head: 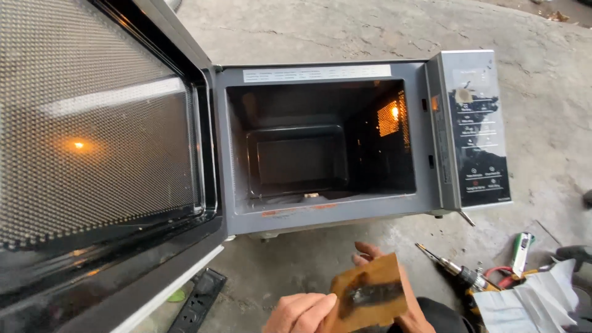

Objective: Inspecting a burnt mica waveguide cover and attempting to reinstall it into the microwave oven's internal slot.

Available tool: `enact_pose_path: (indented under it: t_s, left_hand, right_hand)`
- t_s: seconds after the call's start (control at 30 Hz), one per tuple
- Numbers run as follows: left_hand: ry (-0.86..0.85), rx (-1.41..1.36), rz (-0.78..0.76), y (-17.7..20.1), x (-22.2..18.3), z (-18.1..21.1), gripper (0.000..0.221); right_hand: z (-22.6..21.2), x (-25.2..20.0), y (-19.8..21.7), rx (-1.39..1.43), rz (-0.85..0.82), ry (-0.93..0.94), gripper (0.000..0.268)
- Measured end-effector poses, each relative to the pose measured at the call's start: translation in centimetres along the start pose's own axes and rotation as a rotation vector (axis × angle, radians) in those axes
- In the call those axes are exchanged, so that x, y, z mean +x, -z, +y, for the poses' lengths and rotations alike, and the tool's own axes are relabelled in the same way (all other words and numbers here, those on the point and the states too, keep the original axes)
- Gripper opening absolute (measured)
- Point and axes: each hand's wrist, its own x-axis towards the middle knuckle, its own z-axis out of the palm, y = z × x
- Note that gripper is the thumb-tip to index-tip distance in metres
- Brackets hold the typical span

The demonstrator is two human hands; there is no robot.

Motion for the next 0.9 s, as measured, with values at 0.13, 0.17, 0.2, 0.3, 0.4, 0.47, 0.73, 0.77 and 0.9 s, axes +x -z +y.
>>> enact_pose_path:
  t_s: [0.13, 0.17, 0.2, 0.3, 0.4, 0.47, 0.73, 0.77, 0.9]
  left_hand:
    - [-0.253, 0.379, 0.292, 0.9, 0.9, 3.5, 0.033]
    - [-0.256, 0.377, 0.294, 0.8, 1.0, 4.0, 0.033]
    - [-0.274, 0.365, 0.269, 0.8, 1.2, 4.5, 0.032]
    - [-0.242, 0.232, 0.26, 0.6, 2.3, 5.6, 0.03]
    - [0.053, -0.096, 0.353, -3.6, 1.2, 3.8, 0.018]
    - [0.3, -0.304, 0.423, -7.2, -0.1, 1.7, 0.009]
    - [1.187, -1.224, 0.19, -9.0, 7.2, 4.6, 0.025]
    - [1.189, -1.225, 0.194, -8.4, 8.2, 5.4, 0.025]
    - [1.115, -1.055, -0.05, -6.0, 10.4, 7.2, 0.056]
  right_hand:
    - [-5.3, -7.3, 6.2, 0.588, -0.094, -0.059, 0.079]
    - [-5.5, -7.8, 6.9, 0.588, -0.091, -0.055, 0.079]
    - [-5.8, -8.4, 7.6, 0.615, -0.119, -0.023, 0.078]
    - [-5.8, -9.0, 8.4, 0.705, -0.16, 0.051, 0.074]
    - [-3.8, -7.4, 9.7, 0.69, -0.193, 0.199, 0.051]
    - [-2.8, -6.5, 10.5, 0.612, -0.214, 0.304, 0.034]
    - [-10.8, -5.6, 12.4, 0.499, 0.357, 0.077, 0.022]
    - [-12.9, -5.3, 13.0, 0.496, 0.355, 0.076, 0.022]
    - [-22.0, -3.5, 13.7, 0.098, 0.441, 0.069, 0.026]
